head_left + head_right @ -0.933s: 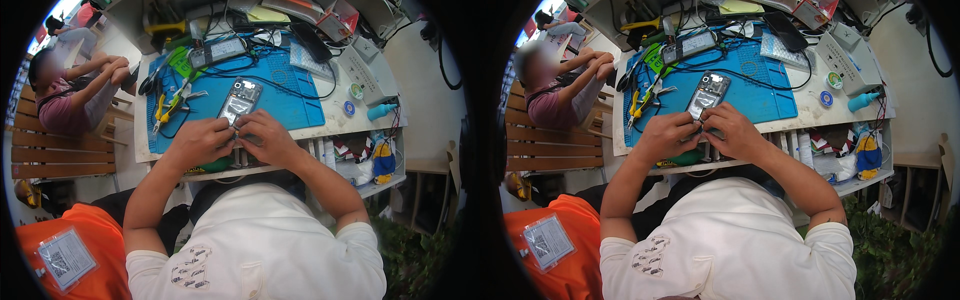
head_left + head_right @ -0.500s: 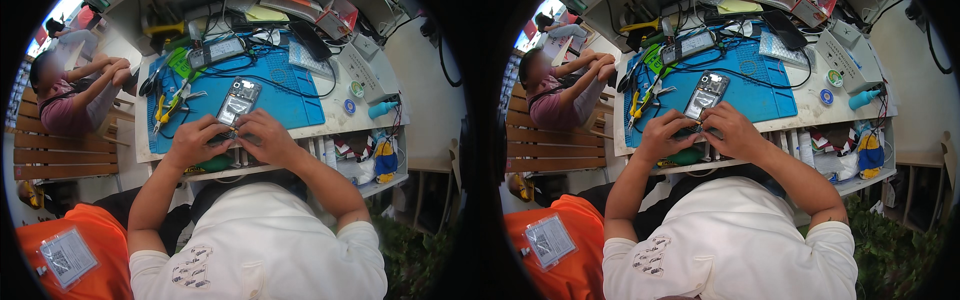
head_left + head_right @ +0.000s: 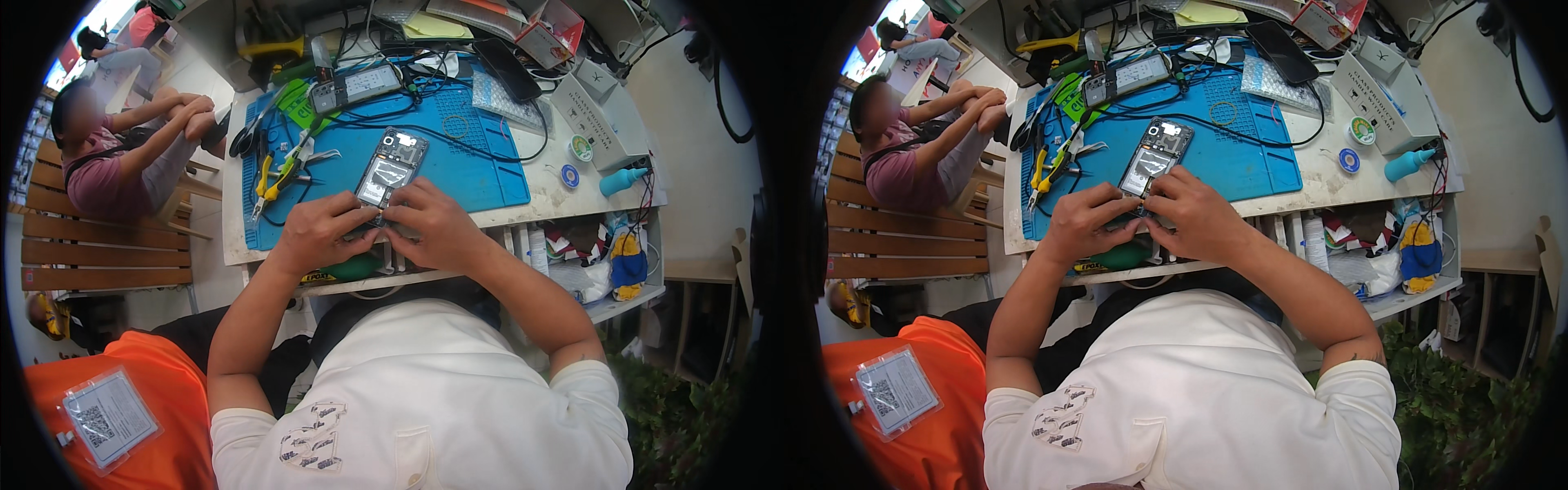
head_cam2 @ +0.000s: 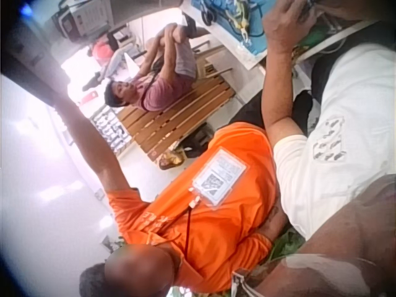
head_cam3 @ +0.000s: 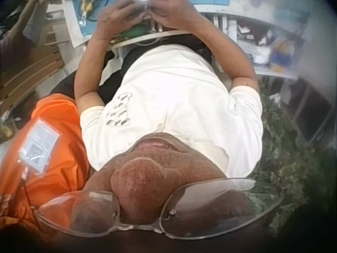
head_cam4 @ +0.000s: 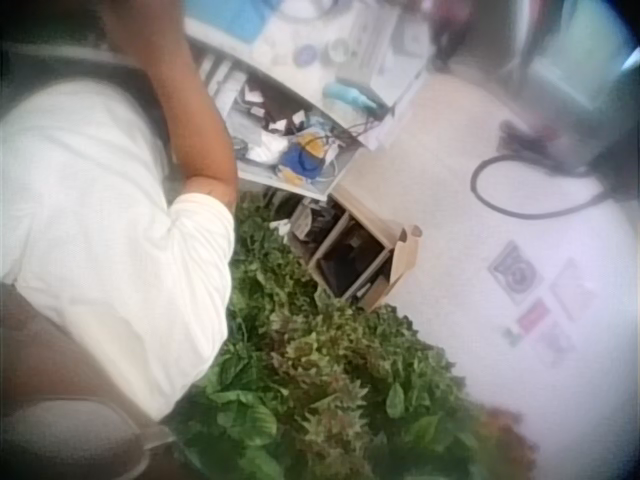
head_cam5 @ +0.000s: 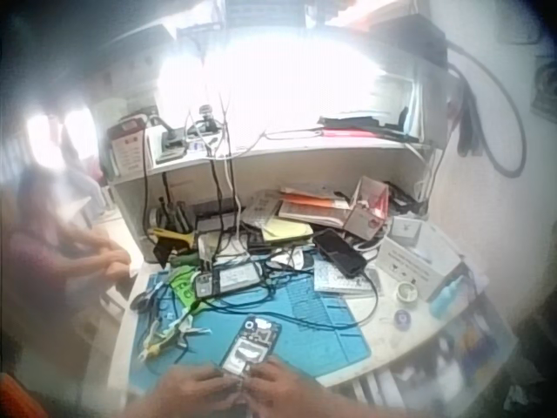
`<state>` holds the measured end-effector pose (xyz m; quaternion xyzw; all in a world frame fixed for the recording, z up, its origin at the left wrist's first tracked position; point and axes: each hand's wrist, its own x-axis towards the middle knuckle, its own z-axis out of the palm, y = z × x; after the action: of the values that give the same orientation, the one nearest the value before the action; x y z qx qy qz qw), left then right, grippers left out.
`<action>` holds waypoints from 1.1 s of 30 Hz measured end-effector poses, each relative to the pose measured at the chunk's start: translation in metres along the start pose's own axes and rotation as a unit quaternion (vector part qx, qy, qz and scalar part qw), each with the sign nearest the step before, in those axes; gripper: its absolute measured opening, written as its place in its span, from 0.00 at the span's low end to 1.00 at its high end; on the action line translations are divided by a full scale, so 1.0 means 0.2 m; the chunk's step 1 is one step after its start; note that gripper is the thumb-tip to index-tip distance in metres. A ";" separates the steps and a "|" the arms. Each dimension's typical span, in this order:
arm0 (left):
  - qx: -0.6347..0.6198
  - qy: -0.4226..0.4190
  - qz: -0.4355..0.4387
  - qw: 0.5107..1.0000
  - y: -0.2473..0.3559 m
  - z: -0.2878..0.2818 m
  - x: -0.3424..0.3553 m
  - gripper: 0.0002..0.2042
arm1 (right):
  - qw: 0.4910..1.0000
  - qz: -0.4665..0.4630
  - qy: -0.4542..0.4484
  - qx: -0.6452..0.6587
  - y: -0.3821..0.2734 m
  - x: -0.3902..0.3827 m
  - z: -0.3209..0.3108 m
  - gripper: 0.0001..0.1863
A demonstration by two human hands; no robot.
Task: The person uses a soldering iron and a heat gun to repair a circuit board from a disassembled smartphone on a workbench. They handle the board and components with tweezers and their hands, then place the board back into the smartphone frame.
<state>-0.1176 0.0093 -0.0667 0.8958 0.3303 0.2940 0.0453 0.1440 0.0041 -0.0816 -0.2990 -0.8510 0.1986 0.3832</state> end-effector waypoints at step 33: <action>-0.005 0.005 -0.014 1.000 0.05 0.01 0.02 0.14 | 0.998 -0.028 -0.027 -0.055 0.03 -0.01 -0.10 0.24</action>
<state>-0.1089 0.0031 -0.0632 0.8896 0.3412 0.2991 0.0519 0.1617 0.0098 -0.0737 -0.2905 -0.8786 0.1489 0.3486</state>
